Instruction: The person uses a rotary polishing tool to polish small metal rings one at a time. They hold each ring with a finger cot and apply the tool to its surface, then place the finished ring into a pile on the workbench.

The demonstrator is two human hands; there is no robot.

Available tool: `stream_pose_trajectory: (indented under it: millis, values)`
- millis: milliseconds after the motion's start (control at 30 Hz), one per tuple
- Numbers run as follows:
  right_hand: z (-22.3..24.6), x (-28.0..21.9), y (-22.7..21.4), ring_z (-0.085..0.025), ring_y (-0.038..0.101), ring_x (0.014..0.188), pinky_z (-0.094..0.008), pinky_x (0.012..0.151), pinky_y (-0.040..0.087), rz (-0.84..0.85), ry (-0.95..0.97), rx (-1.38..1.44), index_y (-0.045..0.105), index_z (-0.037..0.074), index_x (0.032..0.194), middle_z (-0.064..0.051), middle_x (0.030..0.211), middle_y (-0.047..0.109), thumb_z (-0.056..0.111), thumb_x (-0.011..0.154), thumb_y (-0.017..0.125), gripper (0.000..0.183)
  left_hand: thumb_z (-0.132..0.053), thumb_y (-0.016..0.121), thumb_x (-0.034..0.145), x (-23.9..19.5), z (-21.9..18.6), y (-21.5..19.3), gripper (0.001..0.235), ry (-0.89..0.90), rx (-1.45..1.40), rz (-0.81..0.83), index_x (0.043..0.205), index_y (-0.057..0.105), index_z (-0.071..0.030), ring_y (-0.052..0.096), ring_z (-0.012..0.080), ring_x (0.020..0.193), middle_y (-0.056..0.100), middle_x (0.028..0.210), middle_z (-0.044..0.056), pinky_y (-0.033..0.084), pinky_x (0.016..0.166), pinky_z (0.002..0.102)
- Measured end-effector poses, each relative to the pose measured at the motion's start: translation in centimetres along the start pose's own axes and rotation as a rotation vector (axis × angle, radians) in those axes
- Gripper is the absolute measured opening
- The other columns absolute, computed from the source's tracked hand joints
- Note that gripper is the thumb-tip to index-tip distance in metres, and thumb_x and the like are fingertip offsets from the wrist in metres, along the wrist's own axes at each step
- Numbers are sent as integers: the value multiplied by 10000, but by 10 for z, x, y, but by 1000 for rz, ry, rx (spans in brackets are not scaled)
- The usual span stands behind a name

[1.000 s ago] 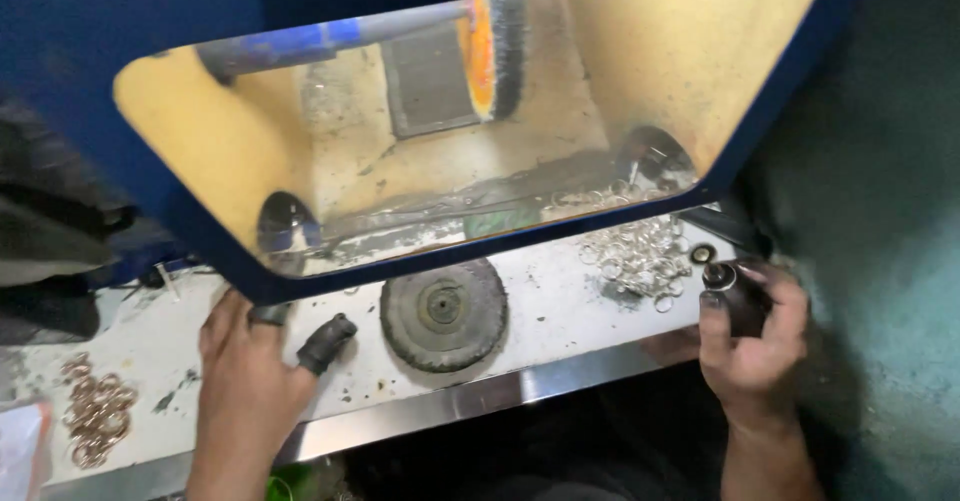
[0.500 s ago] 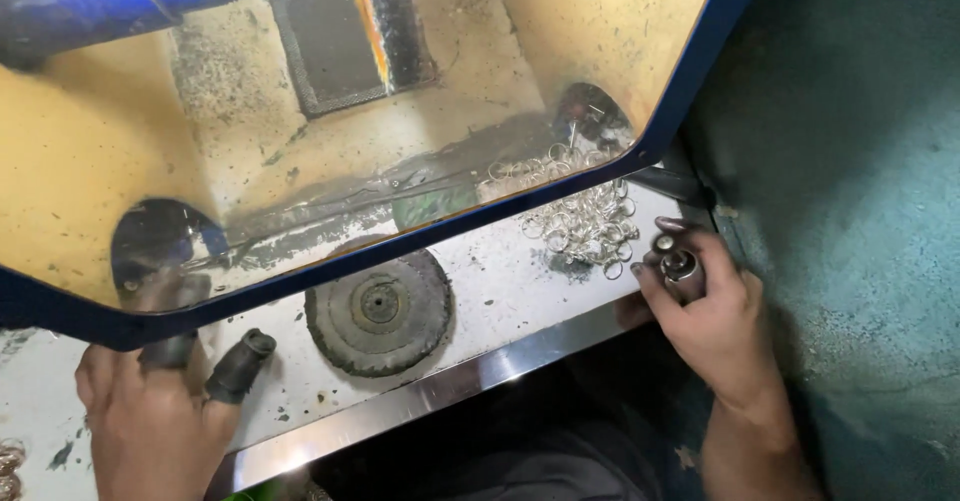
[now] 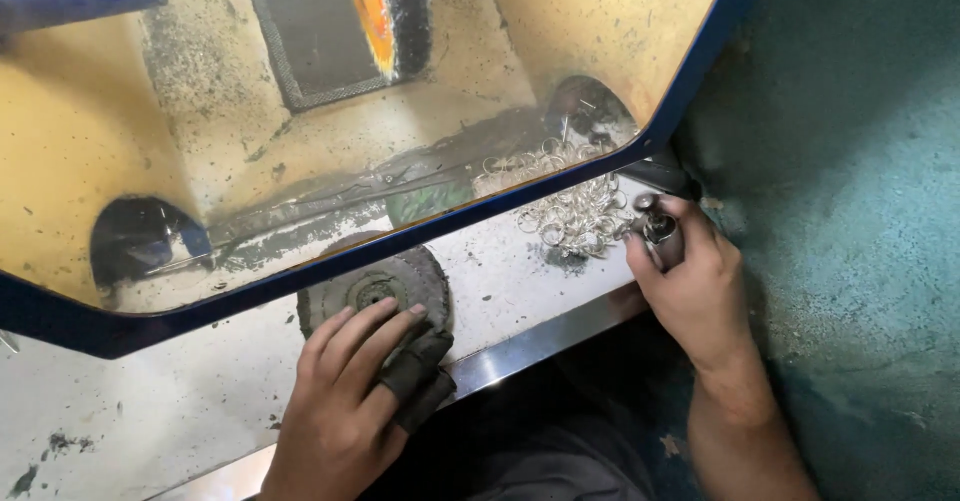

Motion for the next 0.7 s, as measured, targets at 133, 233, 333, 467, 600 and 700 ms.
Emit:
stream_pose_trajectory:
  millis: [133,233,333,467,600,700]
  values:
    - [1,-5,-1,-368,731,944,-440,835,559,16,13,27,662,27,1220,-183,1065,747,208,900,761,381,-259,714,932,-4,7,-6,280,-34,-56,-51,1086,682,-28,585,391,1292,621,1362,161,450,1088,587]
    - [20,-5,2,-339,730,937,-427,868,551,29,-83,11,699,47,1175,-131,1074,761,201,896,777,329,-218,703,941,-3,5,-7,284,-10,-68,-36,1142,655,-22,591,414,1281,623,1357,179,461,1067,599]
    - [34,0,6,-294,737,996,-394,899,563,55,-133,35,680,41,1178,-114,1121,759,110,907,751,289,-225,694,949,-3,7,-8,268,-32,-100,-37,1097,681,-2,576,416,1289,616,1363,178,448,1083,612]
    - [24,0,2,-352,718,850,-441,791,557,-33,-93,-32,679,26,1182,-176,970,735,135,896,794,326,-196,699,939,-5,9,-9,260,-31,-113,-43,1114,645,-12,573,426,1291,609,1364,188,448,1074,616]
    - [26,8,-12,-119,672,781,-303,806,536,58,143,149,695,83,1106,5,896,742,142,888,821,258,-234,705,941,-9,12,-8,348,-54,-106,-50,1202,643,-13,560,416,1307,594,1391,165,446,1078,615]
    - [58,10,-15,-53,658,842,-233,834,500,156,222,254,714,128,1069,47,929,753,127,832,832,265,-253,717,943,-13,14,-6,404,-70,-77,-41,1259,618,-21,547,402,1320,580,1410,149,435,1099,604]
Point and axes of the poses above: each hand's wrist, its own x-axis towards the middle knuckle, its own y-axis out of the palm, z = x × y, the point moved 9 cm from there along x, towards the middle knuckle
